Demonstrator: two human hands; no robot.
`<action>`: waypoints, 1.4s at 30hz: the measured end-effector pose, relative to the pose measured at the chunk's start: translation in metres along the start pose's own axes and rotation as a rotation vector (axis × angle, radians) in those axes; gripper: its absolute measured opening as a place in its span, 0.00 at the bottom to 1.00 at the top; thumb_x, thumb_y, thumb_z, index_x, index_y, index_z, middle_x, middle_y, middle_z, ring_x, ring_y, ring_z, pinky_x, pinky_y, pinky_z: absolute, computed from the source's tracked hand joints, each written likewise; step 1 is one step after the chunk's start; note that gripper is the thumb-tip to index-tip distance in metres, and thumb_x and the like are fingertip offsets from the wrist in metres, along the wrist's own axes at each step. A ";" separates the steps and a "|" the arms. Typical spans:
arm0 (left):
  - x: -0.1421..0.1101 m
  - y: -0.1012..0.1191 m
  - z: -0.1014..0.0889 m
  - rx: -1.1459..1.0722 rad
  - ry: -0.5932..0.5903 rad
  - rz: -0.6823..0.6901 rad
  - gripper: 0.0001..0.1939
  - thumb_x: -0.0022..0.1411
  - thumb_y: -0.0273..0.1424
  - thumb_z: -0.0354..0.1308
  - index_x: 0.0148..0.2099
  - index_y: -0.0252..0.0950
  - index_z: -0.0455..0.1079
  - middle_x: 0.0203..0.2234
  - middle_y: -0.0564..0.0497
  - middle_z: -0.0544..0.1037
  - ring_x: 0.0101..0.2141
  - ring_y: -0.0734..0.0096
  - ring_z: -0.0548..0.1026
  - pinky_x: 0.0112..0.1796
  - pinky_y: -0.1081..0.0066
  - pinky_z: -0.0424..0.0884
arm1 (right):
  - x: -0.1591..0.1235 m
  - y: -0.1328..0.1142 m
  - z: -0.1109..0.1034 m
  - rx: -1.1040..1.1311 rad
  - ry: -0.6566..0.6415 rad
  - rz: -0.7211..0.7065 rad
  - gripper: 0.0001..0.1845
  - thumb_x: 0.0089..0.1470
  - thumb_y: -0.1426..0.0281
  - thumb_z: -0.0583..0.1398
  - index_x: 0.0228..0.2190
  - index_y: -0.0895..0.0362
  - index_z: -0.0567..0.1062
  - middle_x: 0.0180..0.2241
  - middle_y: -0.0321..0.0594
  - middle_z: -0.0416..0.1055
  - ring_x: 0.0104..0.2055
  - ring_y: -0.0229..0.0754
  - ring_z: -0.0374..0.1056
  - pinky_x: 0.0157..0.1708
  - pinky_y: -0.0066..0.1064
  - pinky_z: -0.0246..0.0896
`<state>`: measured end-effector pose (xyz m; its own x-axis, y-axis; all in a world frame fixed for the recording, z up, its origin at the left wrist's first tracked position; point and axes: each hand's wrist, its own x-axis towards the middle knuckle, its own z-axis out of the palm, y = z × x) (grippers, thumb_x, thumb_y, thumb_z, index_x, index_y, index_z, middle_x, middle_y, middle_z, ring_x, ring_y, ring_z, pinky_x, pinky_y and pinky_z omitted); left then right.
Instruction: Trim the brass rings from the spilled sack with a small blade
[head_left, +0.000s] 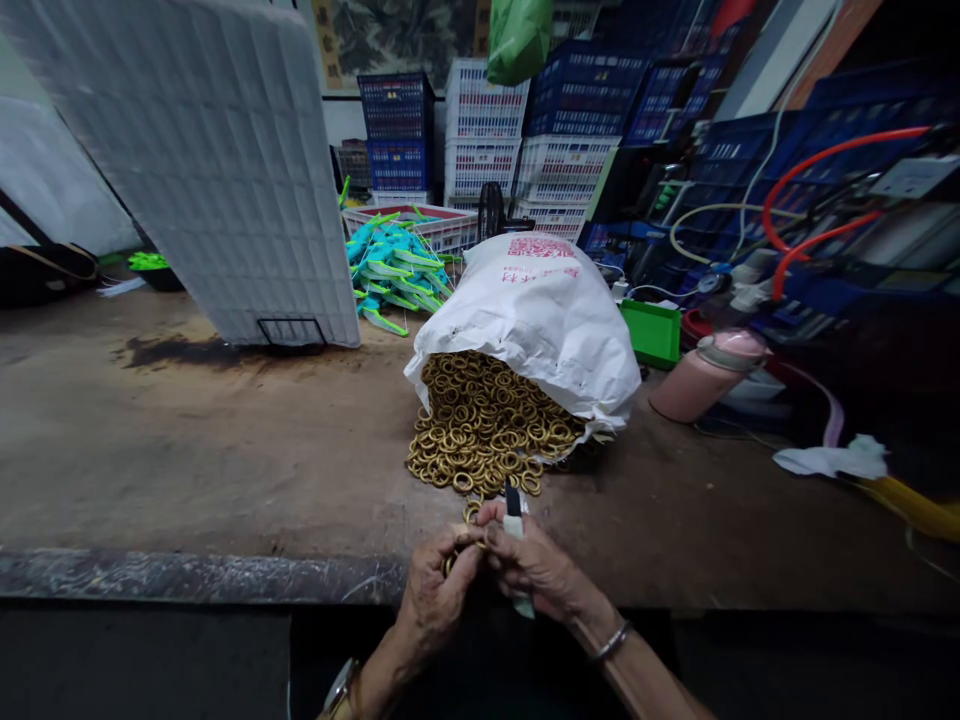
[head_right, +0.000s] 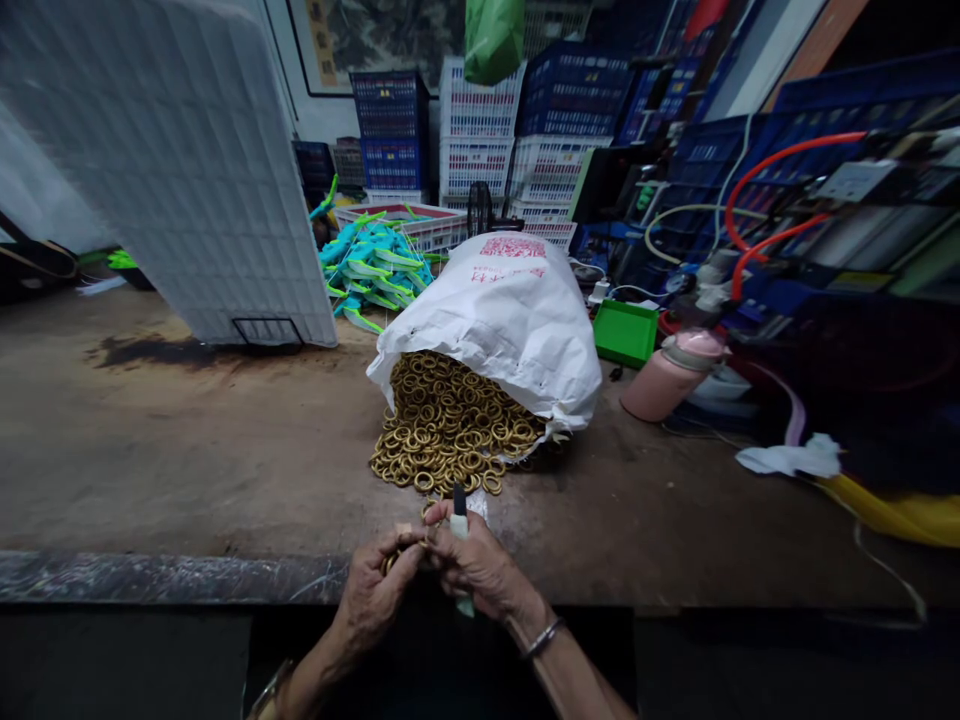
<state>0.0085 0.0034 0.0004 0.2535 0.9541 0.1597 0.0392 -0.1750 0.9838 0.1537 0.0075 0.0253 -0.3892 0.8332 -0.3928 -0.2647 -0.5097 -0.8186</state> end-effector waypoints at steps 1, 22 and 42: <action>0.000 0.000 -0.001 0.021 0.008 -0.001 0.09 0.57 0.30 0.53 0.37 0.36 0.74 0.30 0.49 0.77 0.33 0.67 0.73 0.37 0.71 0.67 | 0.001 0.001 -0.001 -0.052 0.033 0.001 0.25 0.40 0.51 0.61 0.32 0.53 0.57 0.14 0.20 0.56 0.11 0.23 0.38 0.10 0.18 0.34; 0.005 0.017 0.002 -0.384 -0.066 -0.520 0.15 0.51 0.41 0.58 0.26 0.35 0.62 0.14 0.60 0.61 0.13 0.84 0.54 0.15 0.80 0.50 | 0.011 0.004 -0.005 -0.727 0.321 -0.338 0.15 0.50 0.59 0.52 0.22 0.56 0.63 0.19 0.29 0.56 0.23 0.33 0.53 0.24 0.24 0.51; 0.002 0.021 0.001 -0.543 -0.003 -0.487 0.18 0.50 0.43 0.59 0.27 0.36 0.58 0.15 0.61 0.62 0.14 0.86 0.56 0.16 0.82 0.50 | -0.005 0.004 0.003 -1.221 0.225 -0.404 0.15 0.39 0.81 0.48 0.29 0.54 0.66 0.25 0.35 0.67 0.27 0.38 0.61 0.28 0.26 0.50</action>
<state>0.0111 0.0015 0.0213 0.3320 0.8923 -0.3059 -0.3369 0.4151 0.8451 0.1516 0.0008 0.0254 -0.2848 0.9586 0.0054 0.6856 0.2076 -0.6978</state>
